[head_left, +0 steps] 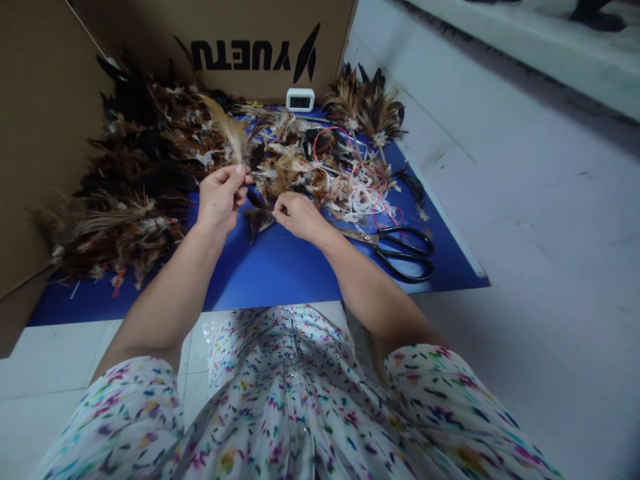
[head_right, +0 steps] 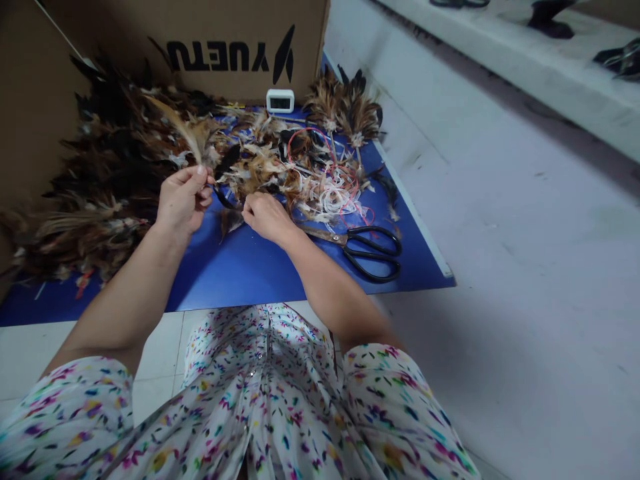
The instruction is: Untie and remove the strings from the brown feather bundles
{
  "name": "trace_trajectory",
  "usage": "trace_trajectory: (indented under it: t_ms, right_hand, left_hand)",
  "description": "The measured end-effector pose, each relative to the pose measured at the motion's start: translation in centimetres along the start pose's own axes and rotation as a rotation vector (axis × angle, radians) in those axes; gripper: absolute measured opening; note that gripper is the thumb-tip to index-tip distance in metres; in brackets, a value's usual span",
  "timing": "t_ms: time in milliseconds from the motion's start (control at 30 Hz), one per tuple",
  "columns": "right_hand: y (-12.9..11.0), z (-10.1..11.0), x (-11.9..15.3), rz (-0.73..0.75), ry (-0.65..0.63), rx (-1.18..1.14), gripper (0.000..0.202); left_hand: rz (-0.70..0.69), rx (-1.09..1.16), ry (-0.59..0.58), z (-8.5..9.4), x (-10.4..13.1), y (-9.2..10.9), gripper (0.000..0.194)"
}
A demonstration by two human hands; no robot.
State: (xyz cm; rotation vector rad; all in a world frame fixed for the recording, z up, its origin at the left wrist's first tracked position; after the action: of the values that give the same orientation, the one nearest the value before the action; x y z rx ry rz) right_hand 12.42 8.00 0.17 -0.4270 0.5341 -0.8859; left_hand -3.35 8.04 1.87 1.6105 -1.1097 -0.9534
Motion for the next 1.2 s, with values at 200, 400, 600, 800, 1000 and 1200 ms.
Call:
trace_trajectory:
  t_ms: [200, 400, 600, 800, 1000, 1200]
  right_hand:
    - [1.9, 1.6, -0.3, -0.128, 0.238, -0.419, 0.015]
    - [2.7, 0.8, -0.4, -0.295, 0.2, -0.929, 0.019]
    - [2.7, 1.0, -0.1, -0.369, 0.205, -1.069, 0.023]
    - [3.0, 1.1, -0.1, -0.426, 0.227, -1.085, 0.013]
    - [3.2, 2.7, 0.0, -0.391, 0.383, -1.031, 0.013]
    - [2.4, 2.9, -0.1, -0.354, 0.329, -0.994, 0.019]
  left_hand:
    - [0.006, 0.031, -0.007, -0.2, 0.2, 0.0, 0.022]
    - [0.036, 0.063, -0.012, -0.8, 0.6, -0.1, 0.021]
    - [0.087, 0.059, -0.012, -1.1, 1.0, -0.5, 0.018]
    - [0.107, 0.047, -0.054, -1.5, 1.2, -1.1, 0.021]
    - [0.12, 0.058, -0.093, -1.9, 1.4, -1.3, 0.022]
    - [0.123, 0.051, -0.103, -1.8, 1.1, -1.7, 0.019]
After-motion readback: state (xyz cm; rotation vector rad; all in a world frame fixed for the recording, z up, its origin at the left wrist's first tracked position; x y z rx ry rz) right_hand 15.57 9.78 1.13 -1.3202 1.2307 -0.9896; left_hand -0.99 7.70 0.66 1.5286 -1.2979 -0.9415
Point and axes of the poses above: each hand's wrist, its own x-axis away from the middle knuckle, its own z-axis out of the back of the hand, y = z × x, the point moved 7 cm from there along -x, towards the middle knuckle, and after that the axes turned 2 degrees about x, right-handed, at the moved point
